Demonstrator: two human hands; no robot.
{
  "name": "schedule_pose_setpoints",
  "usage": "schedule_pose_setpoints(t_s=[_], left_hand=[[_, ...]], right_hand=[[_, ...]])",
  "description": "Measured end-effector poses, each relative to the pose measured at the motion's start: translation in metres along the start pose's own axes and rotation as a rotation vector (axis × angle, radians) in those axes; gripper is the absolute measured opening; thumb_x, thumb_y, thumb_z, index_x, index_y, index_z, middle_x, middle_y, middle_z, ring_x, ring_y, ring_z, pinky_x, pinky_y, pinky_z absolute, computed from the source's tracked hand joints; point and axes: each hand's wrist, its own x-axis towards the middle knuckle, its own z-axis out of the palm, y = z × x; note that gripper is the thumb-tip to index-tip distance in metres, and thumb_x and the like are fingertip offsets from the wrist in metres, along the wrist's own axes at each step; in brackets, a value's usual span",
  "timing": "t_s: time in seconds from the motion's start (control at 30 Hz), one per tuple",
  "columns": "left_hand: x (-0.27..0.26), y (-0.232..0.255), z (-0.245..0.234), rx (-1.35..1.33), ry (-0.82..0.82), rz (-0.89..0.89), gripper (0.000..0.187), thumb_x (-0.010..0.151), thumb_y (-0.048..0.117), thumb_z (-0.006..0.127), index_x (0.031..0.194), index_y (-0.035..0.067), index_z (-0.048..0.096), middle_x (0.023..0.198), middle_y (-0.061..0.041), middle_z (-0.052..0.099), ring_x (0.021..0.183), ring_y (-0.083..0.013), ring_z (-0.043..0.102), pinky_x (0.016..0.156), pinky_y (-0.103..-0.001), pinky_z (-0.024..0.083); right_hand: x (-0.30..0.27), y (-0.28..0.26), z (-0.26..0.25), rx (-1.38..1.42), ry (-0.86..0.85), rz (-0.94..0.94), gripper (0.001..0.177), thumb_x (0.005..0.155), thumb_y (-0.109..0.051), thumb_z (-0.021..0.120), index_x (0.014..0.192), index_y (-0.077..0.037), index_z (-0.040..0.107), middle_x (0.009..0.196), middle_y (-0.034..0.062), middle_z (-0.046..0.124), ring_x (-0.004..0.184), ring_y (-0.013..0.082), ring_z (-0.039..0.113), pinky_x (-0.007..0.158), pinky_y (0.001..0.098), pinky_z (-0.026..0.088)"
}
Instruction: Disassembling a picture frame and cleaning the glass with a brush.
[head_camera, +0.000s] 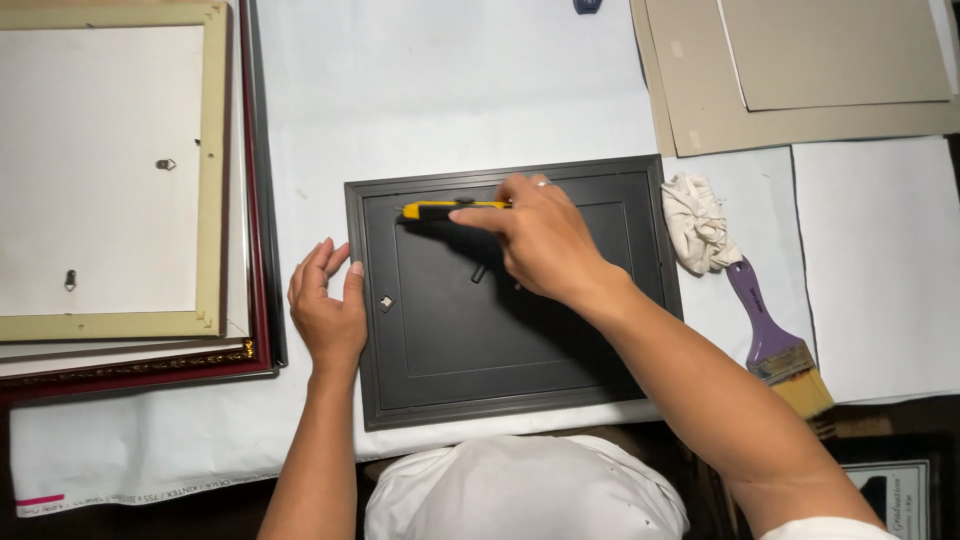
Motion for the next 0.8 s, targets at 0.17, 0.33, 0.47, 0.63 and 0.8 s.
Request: schedule_pose_setpoints(t_s=[0.17, 0.33, 0.47, 0.63, 0.8], left_hand=[[0.000, 0.004, -0.002, -0.003, -0.009, -0.041, 0.040, 0.092, 0.015, 0.077, 0.130, 0.008, 0.065, 0.114, -0.003, 0.076, 0.126, -0.0252, 0.060, 0.114, -0.047, 0.035], [0.000, 0.004, 0.000, -0.005, -0.016, -0.057, 0.040, 0.092, 0.016, 0.077, 0.130, 0.009, 0.065, 0.114, -0.003, 0.076, 0.127, -0.0243, 0.060, 0.114, -0.047, 0.035], [-0.001, 0.002, 0.001, -0.002, -0.017, -0.055, 0.040, 0.094, 0.018, 0.077, 0.131, 0.009, 0.065, 0.114, -0.001, 0.077, 0.128, -0.0220, 0.059, 0.115, -0.044, 0.034], [0.000, 0.001, 0.001, 0.009, -0.030, -0.049, 0.040, 0.094, 0.018, 0.077, 0.132, 0.010, 0.065, 0.115, 0.000, 0.076, 0.128, -0.0210, 0.059, 0.115, -0.044, 0.034], [0.000, 0.011, -0.003, -0.013, -0.030, -0.063, 0.039, 0.095, 0.013, 0.075, 0.132, 0.007, 0.065, 0.115, -0.004, 0.076, 0.128, -0.0241, 0.059, 0.114, -0.044, 0.034]], right_hand=[[0.040, -0.009, 0.022, -0.040, 0.004, -0.032, 0.043, 0.094, -0.010, 0.056, 0.110, -0.042, 0.079, 0.097, 0.0096, 0.064, 0.086, 0.0317, 0.062, 0.078, 0.0400, 0.049], [0.035, 0.015, -0.004, -0.067, -0.079, -0.036, 0.042, 0.092, -0.009, 0.057, 0.112, -0.039, 0.080, 0.102, 0.0148, 0.066, 0.093, 0.0378, 0.063, 0.084, 0.0450, 0.050], [0.012, 0.056, -0.037, -0.156, -0.147, 0.039, 0.042, 0.093, -0.009, 0.058, 0.112, -0.039, 0.080, 0.106, 0.0144, 0.067, 0.098, 0.0381, 0.064, 0.089, 0.0452, 0.050], [-0.022, 0.108, -0.080, -0.240, -0.196, 0.123, 0.042, 0.091, -0.007, 0.061, 0.114, -0.037, 0.080, 0.110, 0.0160, 0.068, 0.103, 0.0409, 0.065, 0.095, 0.0479, 0.049], [-0.053, 0.150, -0.116, -0.379, -0.252, 0.219, 0.037, 0.091, -0.015, 0.066, 0.114, -0.042, 0.079, 0.112, 0.0113, 0.071, 0.106, 0.0370, 0.066, 0.096, 0.0449, 0.050]])
